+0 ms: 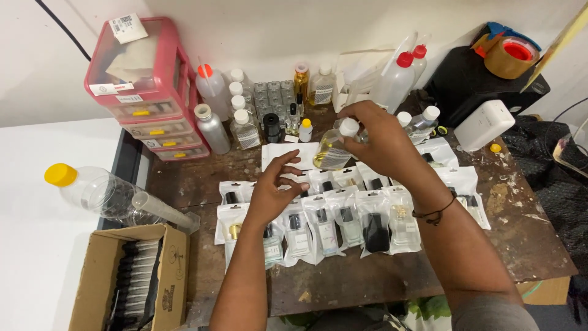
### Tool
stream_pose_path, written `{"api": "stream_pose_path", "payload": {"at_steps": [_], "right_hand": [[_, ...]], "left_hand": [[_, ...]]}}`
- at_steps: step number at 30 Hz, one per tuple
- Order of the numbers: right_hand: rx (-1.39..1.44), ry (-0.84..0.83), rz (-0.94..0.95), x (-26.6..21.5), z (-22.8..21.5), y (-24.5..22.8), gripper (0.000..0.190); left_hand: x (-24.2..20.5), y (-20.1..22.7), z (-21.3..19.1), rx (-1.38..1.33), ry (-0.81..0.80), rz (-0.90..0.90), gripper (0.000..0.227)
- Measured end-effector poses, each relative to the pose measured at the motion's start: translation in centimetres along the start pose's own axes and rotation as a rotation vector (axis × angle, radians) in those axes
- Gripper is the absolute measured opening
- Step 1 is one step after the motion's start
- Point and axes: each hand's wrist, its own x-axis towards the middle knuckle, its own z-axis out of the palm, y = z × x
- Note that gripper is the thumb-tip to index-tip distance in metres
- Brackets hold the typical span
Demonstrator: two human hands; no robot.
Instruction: The person handles small glass perfume bottles, placing them into individual white plastic bags and arranging them on a wooden table. They also organize a cardboard box containing black plastic caps and a black plastic bag, and retrieve larger bottles from a wall shelf.
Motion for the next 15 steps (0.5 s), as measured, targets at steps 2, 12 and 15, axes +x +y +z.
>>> {"api": "stream_pose_path", "payload": {"at_steps": [2,12,15], "right_hand": [[0.148,0.048,0.004,-0.7,-0.1,-0.5,0.043],[0.705,0.309,-0.038,-1.5,6.6,0.4,0.029],[0.742,0.313,-0.065,-1.3,7.0,0.0,0.028]], "left_hand": [[-0.1,-0.2,0.5,-0.038,-0.048,0.031,0.081],[-0.3,-3.3,0.4,-0.189,-0.091,0.14,0.1],[-0.4,-2.8,1.0,-0.276,-0.08,0.136,0.106]]}}
